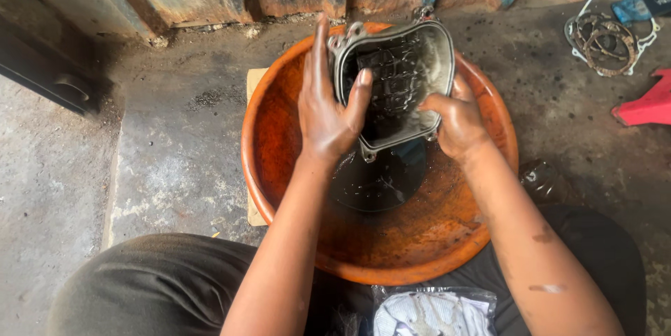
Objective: The person washes a metal engine component in a basin of dark liquid by hand, scrubbing the internal and external surfaces.
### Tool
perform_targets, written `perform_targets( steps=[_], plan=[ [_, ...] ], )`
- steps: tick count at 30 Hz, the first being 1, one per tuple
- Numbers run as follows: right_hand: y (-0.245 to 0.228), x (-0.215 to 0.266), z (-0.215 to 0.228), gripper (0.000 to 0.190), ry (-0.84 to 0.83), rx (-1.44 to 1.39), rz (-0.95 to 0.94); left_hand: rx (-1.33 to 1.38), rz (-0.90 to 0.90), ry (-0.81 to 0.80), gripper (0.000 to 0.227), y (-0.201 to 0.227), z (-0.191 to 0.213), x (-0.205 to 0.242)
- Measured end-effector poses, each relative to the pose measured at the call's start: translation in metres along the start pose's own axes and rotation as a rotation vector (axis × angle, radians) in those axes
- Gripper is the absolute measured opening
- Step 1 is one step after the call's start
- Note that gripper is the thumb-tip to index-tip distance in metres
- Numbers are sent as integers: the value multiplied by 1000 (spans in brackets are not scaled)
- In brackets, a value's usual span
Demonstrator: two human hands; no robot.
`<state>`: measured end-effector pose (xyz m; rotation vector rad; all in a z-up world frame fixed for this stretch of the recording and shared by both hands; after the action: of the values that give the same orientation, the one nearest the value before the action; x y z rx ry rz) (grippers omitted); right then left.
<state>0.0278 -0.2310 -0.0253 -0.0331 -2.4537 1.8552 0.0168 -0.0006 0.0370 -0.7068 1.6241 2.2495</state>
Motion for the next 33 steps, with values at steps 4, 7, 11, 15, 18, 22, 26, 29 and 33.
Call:
perform_targets(
  steps=[4,7,11,15,18,22,26,29,33],
  plan=[
    [18,-7,0,55,-46,-92,-202,-46,205,-149,97,-2,-3,-14],
    [28,-13,14,50,5,7,-341,-100,275,-191,101,-15,-14,-13],
    [16,-15,35,37,-75,281,-539,-48,400,-212,88,-56,-40,0],
    [-4,-4,61,39,-64,660,-674,175,749,-486,84,-93,-72,24],
    [-21,4,75,51,-179,865,-684,532,952,-652,84,-96,-99,52],
    [-53,10,101,52,-80,1102,-677,842,1040,-667,81,-88,-139,92],
    [-85,4,112,49,-125,1266,-153,1016,1024,-538,73,-71,-150,95],
    [-73,-8,122,45,-63,1067,-34,911,707,-411,72,-52,-125,69],
    [-32,-30,96,36,13,647,134,225,78,-216,67,-20,-51,20]
  ],
)
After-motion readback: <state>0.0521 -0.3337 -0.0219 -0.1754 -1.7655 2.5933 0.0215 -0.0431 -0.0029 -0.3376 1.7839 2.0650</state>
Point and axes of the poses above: each hand's wrist, its own x-axis away from the middle knuckle, its own z-axis out of the back of the hand, y = z × x, the point moved 6 cm from there along -x, towards the middle knuckle
